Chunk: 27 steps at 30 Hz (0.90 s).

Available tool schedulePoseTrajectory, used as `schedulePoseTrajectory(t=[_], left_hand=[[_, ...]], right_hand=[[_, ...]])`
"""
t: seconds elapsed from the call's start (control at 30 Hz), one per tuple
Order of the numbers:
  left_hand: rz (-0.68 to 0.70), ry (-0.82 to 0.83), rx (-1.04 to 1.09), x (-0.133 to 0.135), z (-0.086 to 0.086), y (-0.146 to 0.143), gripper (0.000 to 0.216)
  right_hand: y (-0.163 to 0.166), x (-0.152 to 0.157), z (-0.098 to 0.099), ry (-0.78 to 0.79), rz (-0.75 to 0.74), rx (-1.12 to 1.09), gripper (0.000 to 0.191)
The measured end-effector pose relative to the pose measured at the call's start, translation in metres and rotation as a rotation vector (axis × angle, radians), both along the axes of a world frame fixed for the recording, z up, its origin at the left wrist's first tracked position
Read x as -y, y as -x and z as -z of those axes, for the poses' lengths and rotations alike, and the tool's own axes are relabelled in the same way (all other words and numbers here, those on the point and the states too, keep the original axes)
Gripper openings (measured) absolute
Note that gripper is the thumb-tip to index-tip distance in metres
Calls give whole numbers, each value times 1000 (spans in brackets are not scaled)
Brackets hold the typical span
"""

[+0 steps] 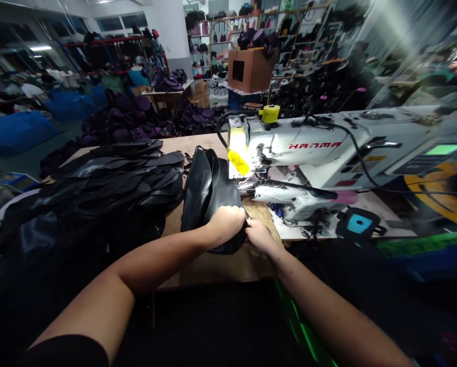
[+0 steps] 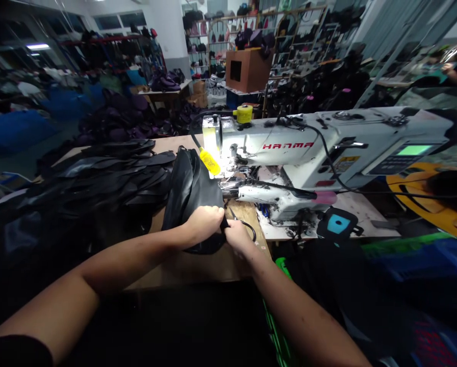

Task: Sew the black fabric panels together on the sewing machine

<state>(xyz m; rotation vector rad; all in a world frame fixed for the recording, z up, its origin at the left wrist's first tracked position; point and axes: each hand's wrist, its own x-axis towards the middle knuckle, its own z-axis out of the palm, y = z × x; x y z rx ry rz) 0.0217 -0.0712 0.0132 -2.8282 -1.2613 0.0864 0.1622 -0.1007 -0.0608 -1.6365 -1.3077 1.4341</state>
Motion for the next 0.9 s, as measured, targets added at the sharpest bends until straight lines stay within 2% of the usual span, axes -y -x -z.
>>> schedulePoseTrajectory(t=[0.13,0.23,0.4,0.5,0.57,0.67,0.73,0.8,0.9], left_hand=[[-10,-16,6,-25,-4,1,21],[-43,-26,0,-39,-7,-1,22],[-124,-24,35,-57,-3,-5,27],[-153,9,125,-66,5,-4,28],[-193,2,211,-67,13,1,28],[-332,-33,326,-58,25,14,37],[-403,0,352,-49,26,22,43],[-426,5,324,-41,19,26,36],[-373,-202,229,-40,-6,24,31]], right_hand=[[1,-26,-6,12,26,-23,10],[0,-46,-14,-29,11,74,13],[-1,-78,-30,-257,-61,351,16],[5,-90,-36,-317,-53,396,14],[10,-93,-36,-319,-37,410,13],[15,-89,-34,-313,-17,451,14],[16,-81,-34,-304,-13,489,16],[15,-72,-37,-291,-20,562,17],[10,-60,-47,-263,-53,716,17]])
